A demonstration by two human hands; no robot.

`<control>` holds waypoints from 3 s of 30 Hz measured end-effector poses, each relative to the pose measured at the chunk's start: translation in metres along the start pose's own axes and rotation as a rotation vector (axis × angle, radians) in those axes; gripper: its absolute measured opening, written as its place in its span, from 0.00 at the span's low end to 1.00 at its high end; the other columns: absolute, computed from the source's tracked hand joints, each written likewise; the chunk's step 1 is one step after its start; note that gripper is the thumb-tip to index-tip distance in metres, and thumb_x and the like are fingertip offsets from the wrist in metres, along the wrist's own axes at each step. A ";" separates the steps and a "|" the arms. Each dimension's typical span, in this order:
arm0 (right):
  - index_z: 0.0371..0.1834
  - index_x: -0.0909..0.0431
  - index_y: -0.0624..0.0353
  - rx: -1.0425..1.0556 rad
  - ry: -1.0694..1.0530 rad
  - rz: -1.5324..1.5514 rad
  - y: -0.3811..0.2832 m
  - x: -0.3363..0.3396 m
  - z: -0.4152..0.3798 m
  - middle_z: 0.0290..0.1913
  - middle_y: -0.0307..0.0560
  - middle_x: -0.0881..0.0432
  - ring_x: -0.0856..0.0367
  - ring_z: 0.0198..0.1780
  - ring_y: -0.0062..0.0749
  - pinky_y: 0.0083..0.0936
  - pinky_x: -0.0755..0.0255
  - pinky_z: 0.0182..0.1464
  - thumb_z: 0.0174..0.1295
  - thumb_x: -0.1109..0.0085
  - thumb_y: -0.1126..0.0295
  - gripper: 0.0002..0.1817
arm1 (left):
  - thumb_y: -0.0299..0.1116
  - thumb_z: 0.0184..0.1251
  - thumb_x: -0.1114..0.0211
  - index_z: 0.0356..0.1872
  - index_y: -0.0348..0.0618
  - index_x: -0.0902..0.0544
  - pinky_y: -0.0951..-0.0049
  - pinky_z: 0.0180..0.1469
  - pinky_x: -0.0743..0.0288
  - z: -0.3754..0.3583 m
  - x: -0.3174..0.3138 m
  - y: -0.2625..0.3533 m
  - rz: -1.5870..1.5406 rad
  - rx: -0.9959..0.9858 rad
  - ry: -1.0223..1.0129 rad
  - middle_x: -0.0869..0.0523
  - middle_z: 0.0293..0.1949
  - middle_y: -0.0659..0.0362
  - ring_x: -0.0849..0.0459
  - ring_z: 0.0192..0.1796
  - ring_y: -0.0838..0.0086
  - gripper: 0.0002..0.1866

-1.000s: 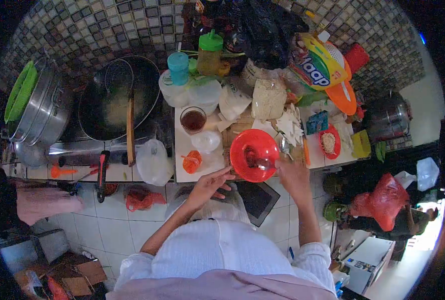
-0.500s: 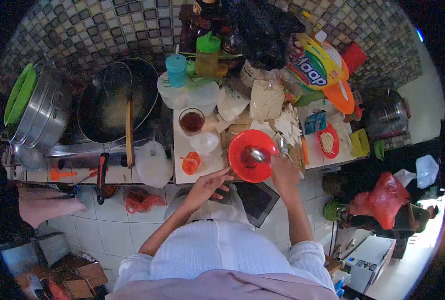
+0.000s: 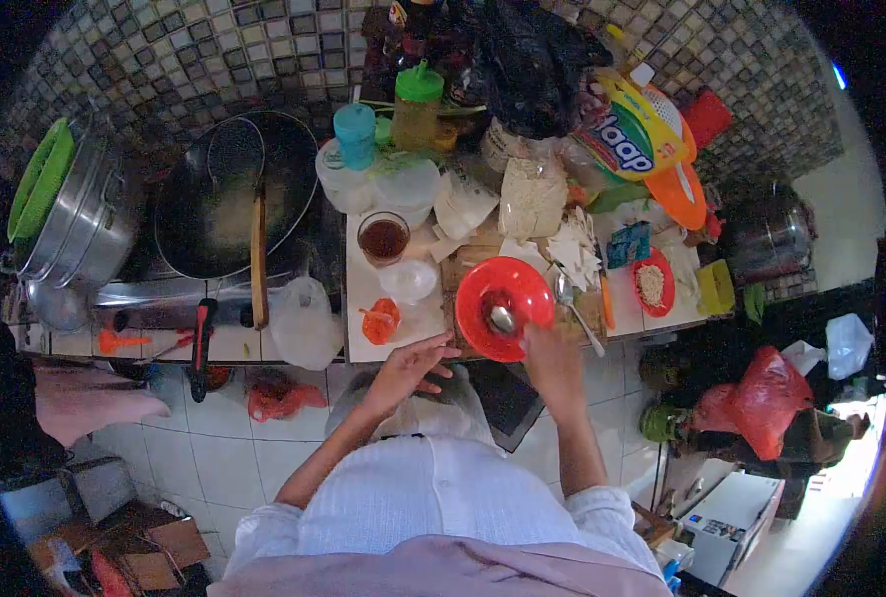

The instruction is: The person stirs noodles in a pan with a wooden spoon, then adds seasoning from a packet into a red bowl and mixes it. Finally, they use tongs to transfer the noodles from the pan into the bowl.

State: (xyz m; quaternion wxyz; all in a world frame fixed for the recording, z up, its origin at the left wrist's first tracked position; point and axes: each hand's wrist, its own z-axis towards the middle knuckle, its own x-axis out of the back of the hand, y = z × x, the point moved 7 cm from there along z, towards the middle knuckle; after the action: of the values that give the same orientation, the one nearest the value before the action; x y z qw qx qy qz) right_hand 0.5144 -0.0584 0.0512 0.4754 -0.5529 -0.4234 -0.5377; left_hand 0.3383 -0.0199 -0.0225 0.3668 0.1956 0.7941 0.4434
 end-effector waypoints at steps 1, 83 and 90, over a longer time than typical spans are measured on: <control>0.27 0.31 0.59 -0.006 -0.032 0.030 -0.001 -0.007 0.004 0.24 0.52 0.26 0.25 0.30 0.49 0.42 0.32 0.29 0.51 0.52 0.72 0.03 | 0.44 0.65 0.52 0.60 0.48 0.38 0.77 0.37 0.25 -0.001 -0.001 0.001 0.002 -0.020 -0.002 0.25 0.49 0.60 0.24 0.40 0.77 0.24; 0.23 0.27 0.60 0.127 -0.138 -0.181 0.005 0.008 0.008 0.22 0.53 0.24 0.23 0.26 0.48 0.41 0.30 0.27 0.50 0.48 0.68 0.07 | 0.43 0.65 0.52 0.59 0.46 0.38 0.76 0.37 0.25 -0.004 0.003 -0.007 -0.034 0.027 0.002 0.25 0.48 0.59 0.24 0.41 0.77 0.23; 0.28 0.26 0.58 -0.001 -0.125 -0.093 0.017 0.007 0.016 0.27 0.53 0.24 0.23 0.32 0.47 0.41 0.29 0.30 0.51 0.51 0.68 0.07 | 0.44 0.65 0.52 0.59 0.46 0.38 0.77 0.38 0.25 -0.005 0.001 -0.007 -0.014 0.011 -0.007 0.25 0.48 0.59 0.24 0.41 0.77 0.24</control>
State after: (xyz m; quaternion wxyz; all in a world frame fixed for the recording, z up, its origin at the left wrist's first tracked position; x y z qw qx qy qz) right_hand 0.5350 -0.0466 0.0573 0.4222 -0.5653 -0.4771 -0.5240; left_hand 0.3337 -0.0259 -0.0265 0.3717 0.1937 0.7964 0.4360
